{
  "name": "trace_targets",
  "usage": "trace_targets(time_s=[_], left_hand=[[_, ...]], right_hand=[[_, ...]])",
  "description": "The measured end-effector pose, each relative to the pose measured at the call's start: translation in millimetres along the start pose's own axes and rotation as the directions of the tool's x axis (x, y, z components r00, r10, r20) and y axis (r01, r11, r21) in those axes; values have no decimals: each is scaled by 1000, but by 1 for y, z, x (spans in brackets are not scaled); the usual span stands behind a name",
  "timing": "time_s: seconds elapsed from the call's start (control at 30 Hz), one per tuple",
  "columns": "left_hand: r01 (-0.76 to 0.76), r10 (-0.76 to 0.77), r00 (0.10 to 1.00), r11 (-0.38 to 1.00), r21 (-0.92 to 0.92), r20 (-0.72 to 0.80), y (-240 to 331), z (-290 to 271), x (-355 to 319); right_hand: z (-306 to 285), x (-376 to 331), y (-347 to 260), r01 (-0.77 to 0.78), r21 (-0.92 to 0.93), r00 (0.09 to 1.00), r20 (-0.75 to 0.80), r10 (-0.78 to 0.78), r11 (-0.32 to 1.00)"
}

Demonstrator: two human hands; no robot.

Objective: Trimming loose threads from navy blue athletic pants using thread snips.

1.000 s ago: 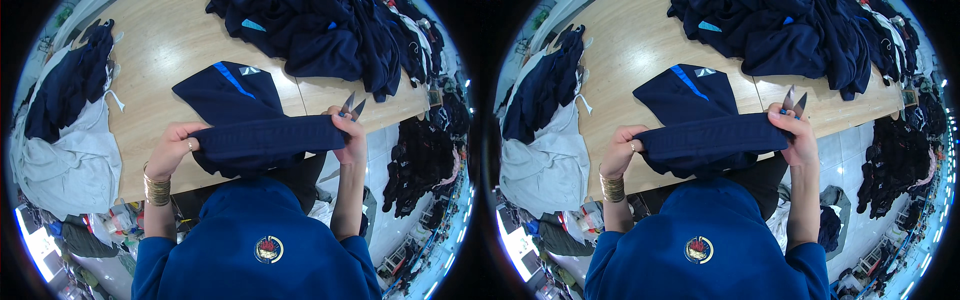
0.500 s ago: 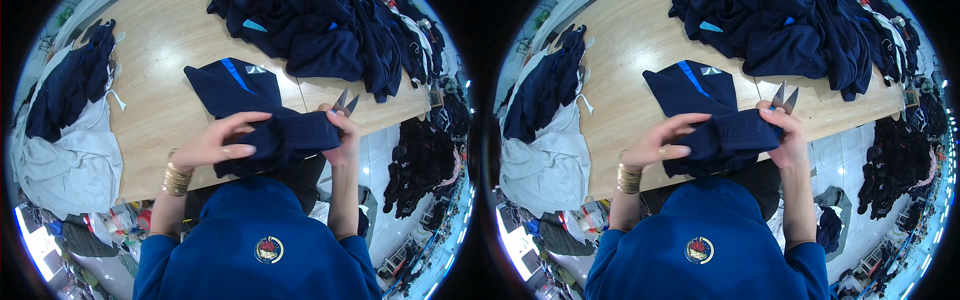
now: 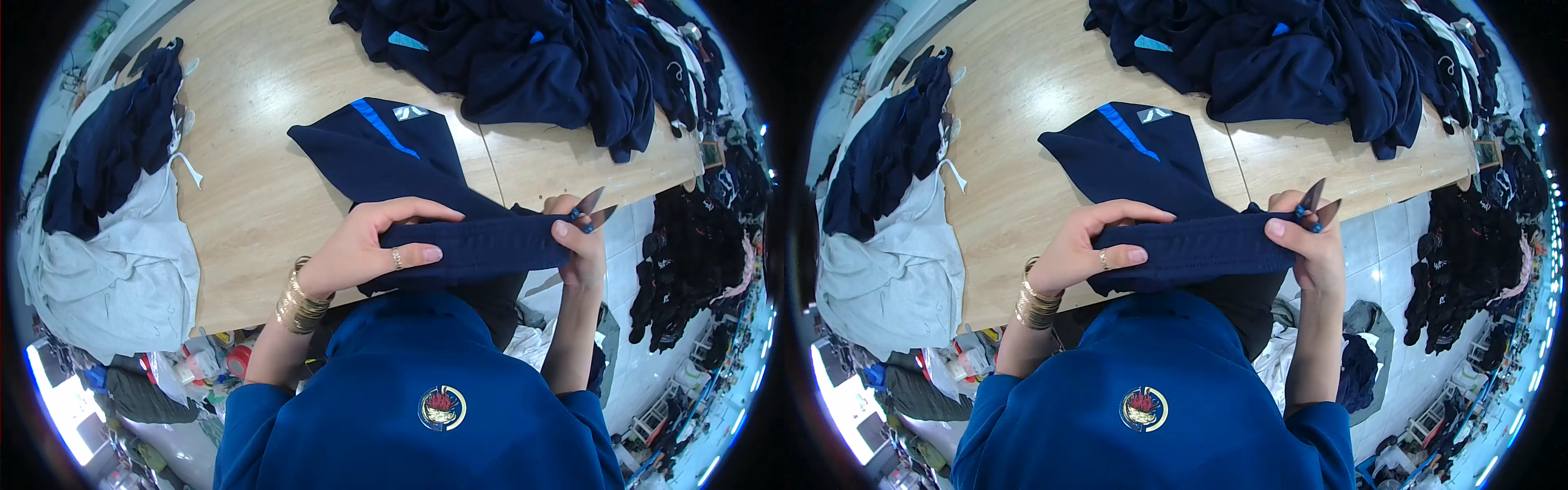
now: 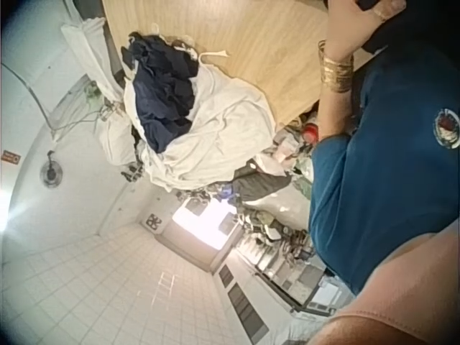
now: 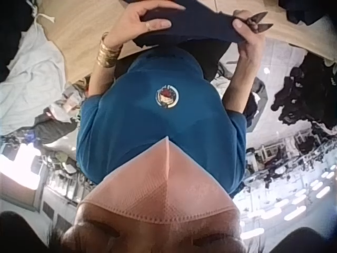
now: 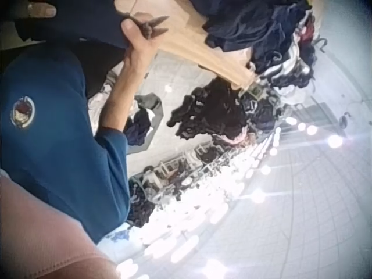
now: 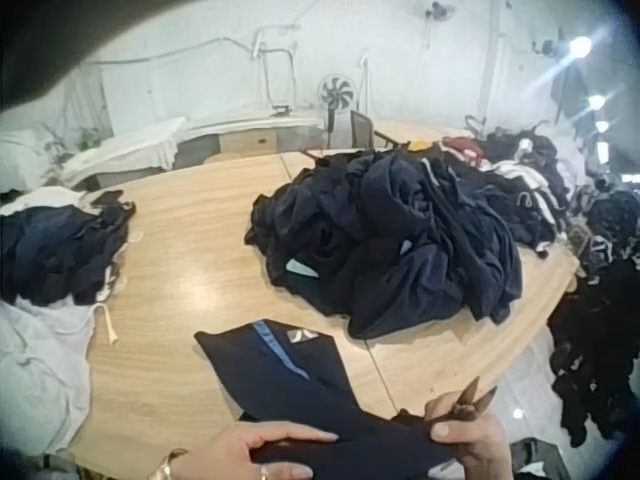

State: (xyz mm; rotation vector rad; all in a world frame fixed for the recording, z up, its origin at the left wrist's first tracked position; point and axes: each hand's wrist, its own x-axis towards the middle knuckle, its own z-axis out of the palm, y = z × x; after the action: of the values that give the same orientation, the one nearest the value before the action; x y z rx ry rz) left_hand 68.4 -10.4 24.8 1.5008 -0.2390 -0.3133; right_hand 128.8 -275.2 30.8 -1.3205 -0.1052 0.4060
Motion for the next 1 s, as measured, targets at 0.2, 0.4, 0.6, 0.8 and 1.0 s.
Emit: trace_targets(time_s=[0.2,0.4,0.6,0.8,1.0], left_hand=[[166,-150,968,984,-67,201,7,-15,-12],[8,27,990,970,-244,139,-16,-4,-2],[-57,52,998,918,-394,-24,-15,17,3],[-50,47,995,998,-37,-88,-10,12,-4],[-76,90,993,984,162,-81,3,7,-6]], right_hand=[[-6,-2,-4,55,-61,998,-12,-56,997],[10,5,48,-73,4,996,-58,73,997],[45,-6,89,-186,54,982,44,184,981],[41,-6,51,15,-451,999,-23,-29,892],[49,-26,-5,220,-612,974,95,-206,759]])
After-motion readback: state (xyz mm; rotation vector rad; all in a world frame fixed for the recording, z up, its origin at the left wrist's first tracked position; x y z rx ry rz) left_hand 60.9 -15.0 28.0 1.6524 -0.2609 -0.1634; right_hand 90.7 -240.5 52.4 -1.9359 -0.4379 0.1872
